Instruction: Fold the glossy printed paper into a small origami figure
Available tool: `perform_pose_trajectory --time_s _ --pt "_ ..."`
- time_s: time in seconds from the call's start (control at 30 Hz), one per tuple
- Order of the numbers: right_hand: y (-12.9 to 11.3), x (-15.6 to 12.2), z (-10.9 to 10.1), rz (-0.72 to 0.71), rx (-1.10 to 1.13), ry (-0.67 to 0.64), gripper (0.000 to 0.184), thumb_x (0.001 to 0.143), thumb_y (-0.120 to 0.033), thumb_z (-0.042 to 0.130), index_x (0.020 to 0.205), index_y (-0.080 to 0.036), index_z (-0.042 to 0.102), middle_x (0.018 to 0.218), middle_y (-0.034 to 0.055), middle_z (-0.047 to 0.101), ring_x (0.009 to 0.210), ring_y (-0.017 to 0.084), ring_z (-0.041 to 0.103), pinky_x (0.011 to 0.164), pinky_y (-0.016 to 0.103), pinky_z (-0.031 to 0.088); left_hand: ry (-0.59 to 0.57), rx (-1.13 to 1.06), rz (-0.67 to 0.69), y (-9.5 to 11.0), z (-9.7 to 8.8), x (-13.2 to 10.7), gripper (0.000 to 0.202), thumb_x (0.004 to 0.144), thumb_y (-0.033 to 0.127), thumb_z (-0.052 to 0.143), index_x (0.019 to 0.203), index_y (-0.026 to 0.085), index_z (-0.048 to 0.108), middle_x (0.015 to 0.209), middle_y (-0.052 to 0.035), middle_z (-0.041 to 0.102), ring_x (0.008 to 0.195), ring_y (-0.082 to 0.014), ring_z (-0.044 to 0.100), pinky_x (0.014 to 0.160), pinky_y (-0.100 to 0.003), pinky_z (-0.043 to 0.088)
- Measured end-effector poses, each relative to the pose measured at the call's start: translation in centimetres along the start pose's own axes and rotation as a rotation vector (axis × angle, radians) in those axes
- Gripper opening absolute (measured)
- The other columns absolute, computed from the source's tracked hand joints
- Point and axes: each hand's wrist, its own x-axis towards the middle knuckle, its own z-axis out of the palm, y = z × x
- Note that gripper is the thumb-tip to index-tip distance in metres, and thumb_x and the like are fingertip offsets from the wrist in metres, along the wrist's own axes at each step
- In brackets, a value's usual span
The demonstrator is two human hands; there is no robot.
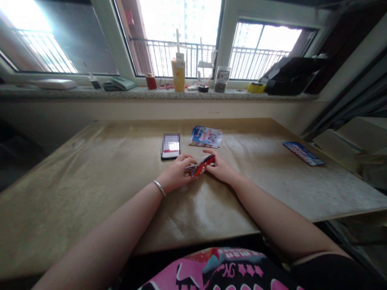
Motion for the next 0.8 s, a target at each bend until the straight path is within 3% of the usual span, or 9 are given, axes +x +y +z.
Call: perform_pose_trajectory --time_s 0.27,0.43,0.67,0.8 --pt "-0.1 0.1 0.1 0.040 0.011 -0.008 0.058 0.067 -0.012 0.051 0.124 -0.018 0.039 0.104 0.0047 0.056 0.087 0.014 0.058 0.084 0.032 0.048 -0.012 0.004 -0.101 -0.2 0.1 0.1 0.037 0.071 0.032 0.068 0.104 0.021 0.058 0.108 -0.0069 0.054 0.099 -0.0232 0.056 0.089 -0.037 0.047" --pt "-0.1 0.0 -0.2 0.012 -0.011 0.003 0.051 0.066 -0.014 0.053 0.116 -0.017 0.042 0.109 0.0071 0.057 0.099 0.018 0.056 0.088 0.034 0.046 0.001 -0.283 -0.198 -0.8 0.5 0.2 0.043 0.071 0.028 0.066 0.110 0.017 0.052 0.108 -0.0086 0.057 0.092 -0.0208 0.061 0.084 -0.035 0.050" --pt "0.1 0.2 -0.4 -0.005 -0.052 0.016 0.047 0.066 -0.011 0.051 0.112 -0.018 0.043 0.099 0.0038 0.059 0.084 0.014 0.058 0.076 0.028 0.048 0.049 -0.466 -0.274 -0.4 0.3 0.5 0.054 0.072 0.022 0.063 0.120 0.015 0.041 0.108 -0.0075 0.059 0.088 -0.0170 0.062 0.081 -0.031 0.050" --pt "-0.1 0.4 -0.4 -0.017 -0.071 0.063 0.031 0.071 -0.017 0.054 0.102 -0.018 0.048 0.092 0.0037 0.061 0.082 0.015 0.058 0.074 0.029 0.048 0.115 -0.453 -0.261 -1.0 0.9 0.6 0.056 0.071 0.019 0.062 0.122 0.015 0.038 0.098 -0.0049 0.059 0.079 -0.0143 0.061 0.075 -0.029 0.050"
